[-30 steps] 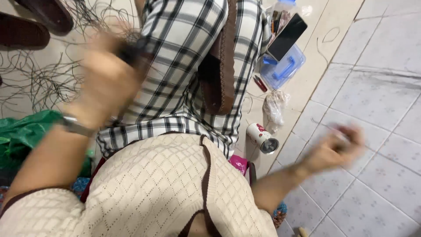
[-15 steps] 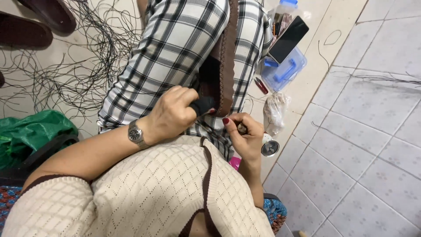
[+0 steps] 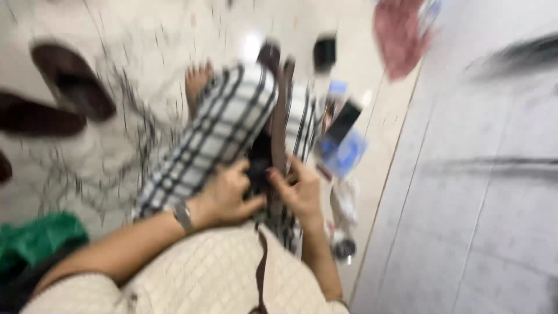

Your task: Hand-sewing the sole of a brown leather sandal using a needle and black thread while sitting on the floor.

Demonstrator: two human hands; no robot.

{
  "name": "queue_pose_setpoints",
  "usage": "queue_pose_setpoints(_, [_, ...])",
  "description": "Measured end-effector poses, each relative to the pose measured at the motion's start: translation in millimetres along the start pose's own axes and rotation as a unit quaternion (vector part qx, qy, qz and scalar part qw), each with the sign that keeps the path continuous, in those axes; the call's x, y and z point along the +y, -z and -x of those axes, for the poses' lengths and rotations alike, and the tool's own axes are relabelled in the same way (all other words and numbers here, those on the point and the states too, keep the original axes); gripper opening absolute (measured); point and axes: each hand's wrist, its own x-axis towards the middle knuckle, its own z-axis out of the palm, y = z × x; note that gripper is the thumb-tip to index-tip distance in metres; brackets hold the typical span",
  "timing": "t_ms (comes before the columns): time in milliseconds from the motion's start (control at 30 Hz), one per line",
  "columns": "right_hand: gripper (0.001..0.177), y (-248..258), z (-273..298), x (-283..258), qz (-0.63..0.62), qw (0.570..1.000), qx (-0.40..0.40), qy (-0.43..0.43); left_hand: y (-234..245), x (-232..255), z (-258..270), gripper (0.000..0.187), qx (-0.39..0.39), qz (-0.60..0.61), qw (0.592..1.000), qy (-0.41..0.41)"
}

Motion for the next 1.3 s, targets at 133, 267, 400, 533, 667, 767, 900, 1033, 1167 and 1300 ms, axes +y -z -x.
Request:
queue_pose_setpoints(133, [0.044, -15, -1, 8, 0.005, 1.0, -0.005, 0.0, -42, -30, 18, 0.033, 0.0, -0.088, 0.996, -0.031])
queue_pose_setpoints(267, [0.049, -21, 5, 2, 0.022, 0.997, 0.049, 0.059, -52, -45, 21, 0.031, 0.005, -0.105, 0.992, -0.077])
queue_pose_setpoints(400, [0.052, -30, 6, 32, 0.006, 0.998, 0.056, 0.027, -53, -55, 16, 0.031, 0.015, -0.122, 0.99, -0.073])
queue_pose_setpoints(533, [0.049, -2, 11, 3, 0.06, 0.997, -0.027, 0.026, -7, -29, 10, 0.03, -0.016, -0.071, 0.996, -0.056])
queue_pose_setpoints(667, [0.006, 41, 28, -29, 0.079, 0.98, -0.183, -0.02, 32, 16, -6, 0.019, -0.054, 0.025, 0.998, -0.03])
queue_pose_setpoints(767, [0.01, 40, 13, -82, 0.006, 0.95, -0.312, 0.029, 18, 19, -10, 0.008, -0.049, 0.032, 0.992, -0.107])
queue_pose_setpoints(900, [0.044, 75, 11, -29, -0.086, 0.923, -0.373, 0.041, 92, -37, 0, 0.007, -0.092, 0.197, 0.969, 0.114])
queue_pose_setpoints(1033, [0.06, 87, 23, 6, -0.002, 0.952, -0.305, 0.001, 176, -128, 58, 0.019, -0.053, -0.107, 0.939, 0.323])
queue_pose_setpoints(1167, [0.049, 62, 21, -4, 0.202, 0.94, -0.267, 0.065, 178, -133, 67, 0.047, -0.061, -0.613, 0.758, 0.212])
queue_pose_setpoints(1300, [0.043, 53, 21, -5, 0.268, 0.917, -0.276, 0.104, 114, -23, -27, 0.1, -0.049, -0.205, 0.95, 0.231])
